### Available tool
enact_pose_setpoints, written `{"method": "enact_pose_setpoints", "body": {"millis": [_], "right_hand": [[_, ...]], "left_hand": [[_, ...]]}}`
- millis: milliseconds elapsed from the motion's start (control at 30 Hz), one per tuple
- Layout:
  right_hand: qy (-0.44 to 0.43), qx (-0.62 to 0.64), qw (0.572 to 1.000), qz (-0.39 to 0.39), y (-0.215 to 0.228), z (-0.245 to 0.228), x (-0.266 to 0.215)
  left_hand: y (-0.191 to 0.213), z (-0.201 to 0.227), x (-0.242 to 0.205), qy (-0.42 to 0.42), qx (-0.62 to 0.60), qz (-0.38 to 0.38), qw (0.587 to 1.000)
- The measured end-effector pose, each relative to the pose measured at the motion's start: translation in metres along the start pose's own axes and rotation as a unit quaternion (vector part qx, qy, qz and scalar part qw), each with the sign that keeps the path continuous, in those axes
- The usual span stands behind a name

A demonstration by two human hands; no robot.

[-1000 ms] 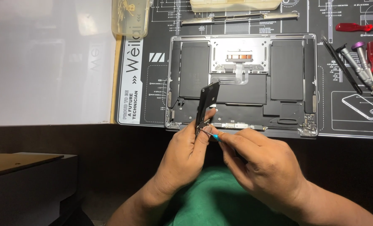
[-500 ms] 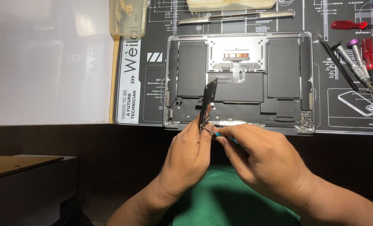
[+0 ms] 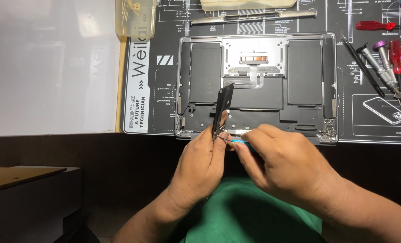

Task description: The person removes a motherboard from a disassembled tablet chassis using a prying tool. They then use a bulb air blower to clean dust from the board and subsequently use a screwdriver to remove screws from the component.

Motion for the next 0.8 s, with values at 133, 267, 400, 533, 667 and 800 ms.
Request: {"method": "enact_pose_setpoints", "body": {"millis": [133,267,400,533,667,800], "right_hand": [[-0.043,0.016,0.999,-0.012,-0.011,0.009,-0.007],[-0.054,0.018,0.998,-0.006,-0.009,0.009,-0.008],[-0.033,-0.016,0.999,-0.001,-0.01,0.005,-0.009],[0.011,-0.043,0.999,0.009,-0.004,-0.004,-0.006],[0.074,-0.041,0.996,0.027,0.008,-0.015,0.0],[0.023,-0.044,0.999,0.006,0.005,-0.006,0.001]], "left_hand": [[-0.002,-0.001,-0.001,0.015,0.016,0.004,1.0],[-0.004,0.002,-0.002,0.026,0.034,-0.004,0.999],[-0.003,0.003,-0.001,0.031,0.027,0.006,0.999],[-0.003,0.002,-0.002,0.039,0.025,0.008,0.999],[-0.003,0.001,-0.003,0.024,0.027,0.015,0.999],[-0.004,0.0,-0.001,0.014,0.026,0.003,1.0]]}}
Point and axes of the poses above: each hand's wrist, its own x-axis towards the middle knuckle, its own y-axis out of the back of the hand, z = x × y, the point moved 7 cm from there along x, towards the middle knuckle, and after that the axes turned 3 degrees about x, right-handed, at the moved point
